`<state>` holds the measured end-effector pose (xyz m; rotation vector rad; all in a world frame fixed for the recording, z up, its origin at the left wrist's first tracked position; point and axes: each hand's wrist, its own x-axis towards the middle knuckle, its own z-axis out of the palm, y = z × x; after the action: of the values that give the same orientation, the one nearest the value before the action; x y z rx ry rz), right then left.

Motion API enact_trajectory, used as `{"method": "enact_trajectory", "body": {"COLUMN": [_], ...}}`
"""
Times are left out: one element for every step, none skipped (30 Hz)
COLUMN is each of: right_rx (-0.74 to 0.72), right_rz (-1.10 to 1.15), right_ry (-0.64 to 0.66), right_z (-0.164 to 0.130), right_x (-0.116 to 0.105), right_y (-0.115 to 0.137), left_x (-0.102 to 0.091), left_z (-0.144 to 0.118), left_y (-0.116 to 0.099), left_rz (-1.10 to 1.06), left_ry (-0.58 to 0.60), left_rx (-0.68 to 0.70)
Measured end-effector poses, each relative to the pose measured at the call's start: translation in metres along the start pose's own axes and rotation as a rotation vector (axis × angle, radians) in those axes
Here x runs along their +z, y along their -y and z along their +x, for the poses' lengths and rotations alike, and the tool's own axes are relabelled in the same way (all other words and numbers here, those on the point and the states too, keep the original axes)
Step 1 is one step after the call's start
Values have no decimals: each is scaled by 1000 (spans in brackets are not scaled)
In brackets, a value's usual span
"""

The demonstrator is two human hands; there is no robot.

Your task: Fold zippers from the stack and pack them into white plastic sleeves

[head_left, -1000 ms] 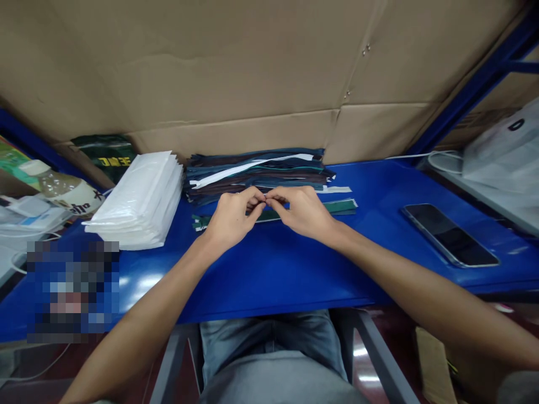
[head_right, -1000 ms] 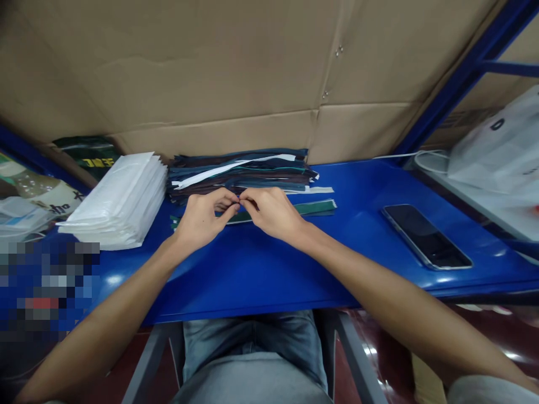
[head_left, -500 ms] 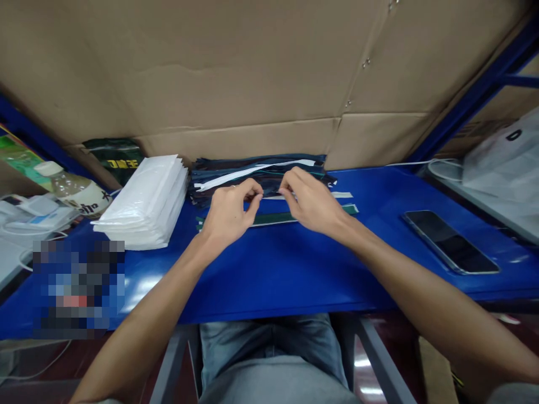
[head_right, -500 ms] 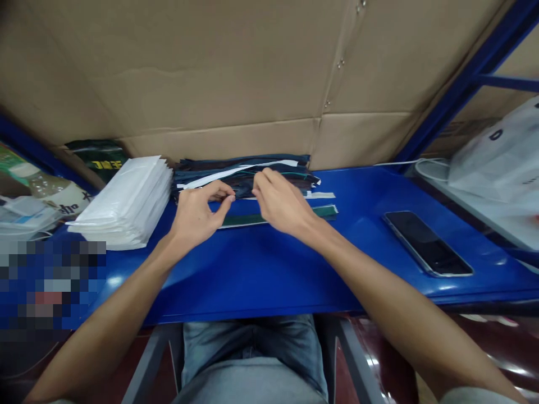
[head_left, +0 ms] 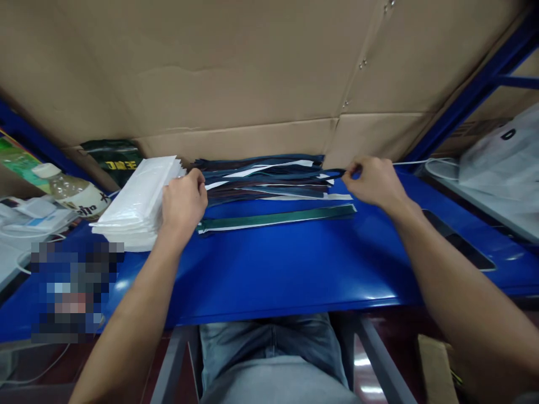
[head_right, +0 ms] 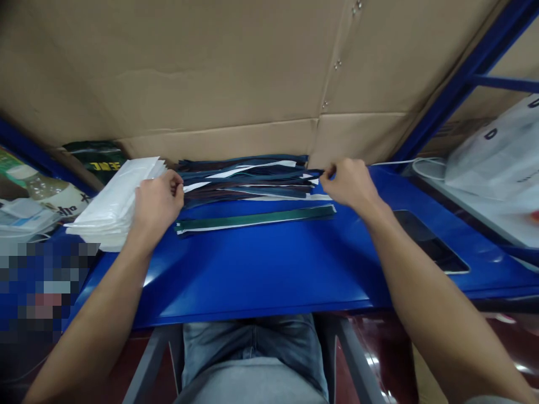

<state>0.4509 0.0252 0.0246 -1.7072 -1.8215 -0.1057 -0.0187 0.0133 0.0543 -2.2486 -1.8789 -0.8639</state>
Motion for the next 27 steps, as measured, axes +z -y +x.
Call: {"method": "enact_trajectory", "body": {"right_rx": [14, 26, 35, 42, 47, 47, 44, 41, 39, 35, 31, 26, 20, 12, 1, -11, -22, -31, -36, -38, -36, -31, -26, -24, -24, -25, -28], "right_rz": [42, 113, 208, 314, 418, 508, 573, 622, 662, 698, 727, 745, 757, 764, 766, 768, 770, 773, 776, 778, 781, 785, 790, 796, 803, 811, 819], "right_ry": [35, 88, 149, 211, 264, 302, 320, 329, 331, 328, 319, 305, 291, 278, 272, 268, 267, 265, 260, 257, 255, 254, 256, 259, 262, 265, 268], "right_z": [-2, -4, -6, -8, -10, -13, -15, -18, -21, -25, -28, -31, -33, -35, -37, -38, -39, -40, -40, -40, -40, -40, -40, -40, -40, -41, -41], "right_x": [2, 4, 6, 9, 11, 12, 13, 13, 12, 12, 12, 11, 11, 11, 12, 12, 13, 13, 14, 14, 14, 14, 14, 14, 14, 14, 14], "right_y": [4, 9, 13, 18, 24, 31, 38, 47, 57, 66, 75, 83, 90, 95, 99, 101, 103, 103, 104, 104, 104, 105, 106, 106, 107, 108, 108], "left_x": [2, 5, 9, 12, 16, 19, 24, 28, 32, 37, 41, 45, 48, 51, 53, 54, 54, 54, 53, 51, 50, 49, 47, 47, 46, 46, 46], "left_z": [-2, -4, -7, -9, -11, -13, -15, -16, -18, -19, -19, -19, -19, -19, -18, -17, -17, -17, -17, -18, -18, -19, -20, -21, -21, -21, -21], "left_y": [-6, -14, -22, -31, -41, -52, -63, -74, -85, -95, -104, -111, -117, -122, -124, -126, -126, -126, -126, -126, -126, -126, -127, -127, -127, -127, -127], "left_rz": [56, 96, 105, 73, 13, -63, -138, -202, -245, -267, -274, -270, -264, -259, -258, -260, -265, -272, -279, -283, -282, -274, -262, -249, -235, -223, -212], "left_ry": [-36, -75, -103, -94, -60, -3, 66, 136, 197, 244, 279, 309, 330, 339, 334, 317, 294, 272, 254, 241, 234, 228, 222, 215, 207, 201, 195], "left_rx": [6, 28, 66, 118, 163, 198, 224, 246, 264, 278, 290, 301, 310, 320, 330, 340, 348, 352, 352, 349, 343, 336, 330, 325, 326, 330, 338]}}
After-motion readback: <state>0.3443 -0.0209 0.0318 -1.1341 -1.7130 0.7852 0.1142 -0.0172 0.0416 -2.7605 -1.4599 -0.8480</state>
